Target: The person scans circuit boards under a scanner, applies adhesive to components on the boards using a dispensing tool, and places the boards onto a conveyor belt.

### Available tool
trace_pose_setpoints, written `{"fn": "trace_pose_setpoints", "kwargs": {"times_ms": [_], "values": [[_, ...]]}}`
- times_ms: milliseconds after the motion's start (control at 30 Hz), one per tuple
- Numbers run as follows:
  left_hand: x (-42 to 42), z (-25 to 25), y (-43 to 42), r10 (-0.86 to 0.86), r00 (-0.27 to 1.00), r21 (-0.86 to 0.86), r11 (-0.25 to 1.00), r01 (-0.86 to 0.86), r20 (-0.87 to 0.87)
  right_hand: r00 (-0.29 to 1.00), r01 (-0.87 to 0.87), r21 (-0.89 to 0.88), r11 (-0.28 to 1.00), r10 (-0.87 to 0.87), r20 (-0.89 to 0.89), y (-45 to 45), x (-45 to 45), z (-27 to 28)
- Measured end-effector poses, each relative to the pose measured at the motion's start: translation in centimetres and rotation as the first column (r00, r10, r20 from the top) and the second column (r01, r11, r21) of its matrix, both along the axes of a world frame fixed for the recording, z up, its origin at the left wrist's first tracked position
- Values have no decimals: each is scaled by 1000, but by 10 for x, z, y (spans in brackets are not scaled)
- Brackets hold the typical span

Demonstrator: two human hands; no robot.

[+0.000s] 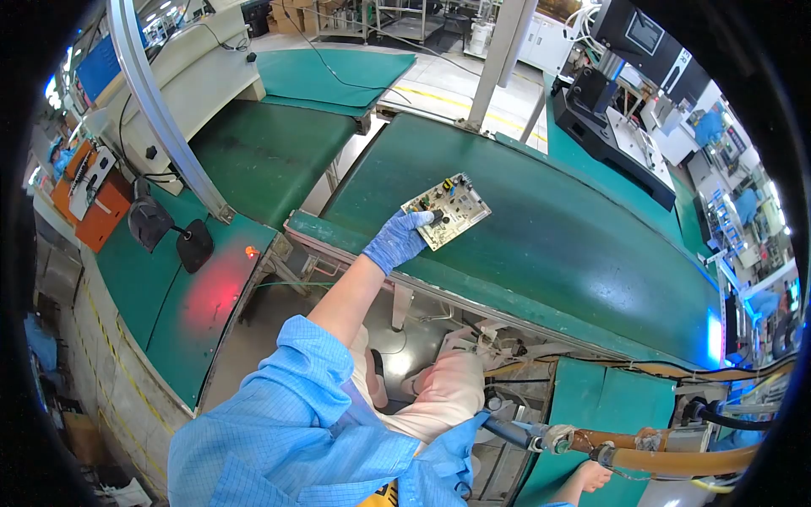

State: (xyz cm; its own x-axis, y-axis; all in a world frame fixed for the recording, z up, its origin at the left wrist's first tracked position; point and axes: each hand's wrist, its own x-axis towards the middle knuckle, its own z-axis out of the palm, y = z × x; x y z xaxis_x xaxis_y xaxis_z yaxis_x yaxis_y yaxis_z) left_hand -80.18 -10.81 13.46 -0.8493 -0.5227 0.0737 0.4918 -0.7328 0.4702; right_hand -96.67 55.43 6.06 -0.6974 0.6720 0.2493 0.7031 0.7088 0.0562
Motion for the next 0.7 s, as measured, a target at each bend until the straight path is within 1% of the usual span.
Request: {"fn": "trace_pose_setpoints", "kwargs": {"times_ms": [333, 700], "values": [[0, -1, 0, 6, 1000, 5, 1000, -6, 0, 1000, -1, -24, 1000, 1, -8, 3, -1, -1], [-1, -4, -1, 7, 1000, 33, 999, -7, -9, 1000, -19, -11, 1000, 19, -2, 0, 1, 2]]}}
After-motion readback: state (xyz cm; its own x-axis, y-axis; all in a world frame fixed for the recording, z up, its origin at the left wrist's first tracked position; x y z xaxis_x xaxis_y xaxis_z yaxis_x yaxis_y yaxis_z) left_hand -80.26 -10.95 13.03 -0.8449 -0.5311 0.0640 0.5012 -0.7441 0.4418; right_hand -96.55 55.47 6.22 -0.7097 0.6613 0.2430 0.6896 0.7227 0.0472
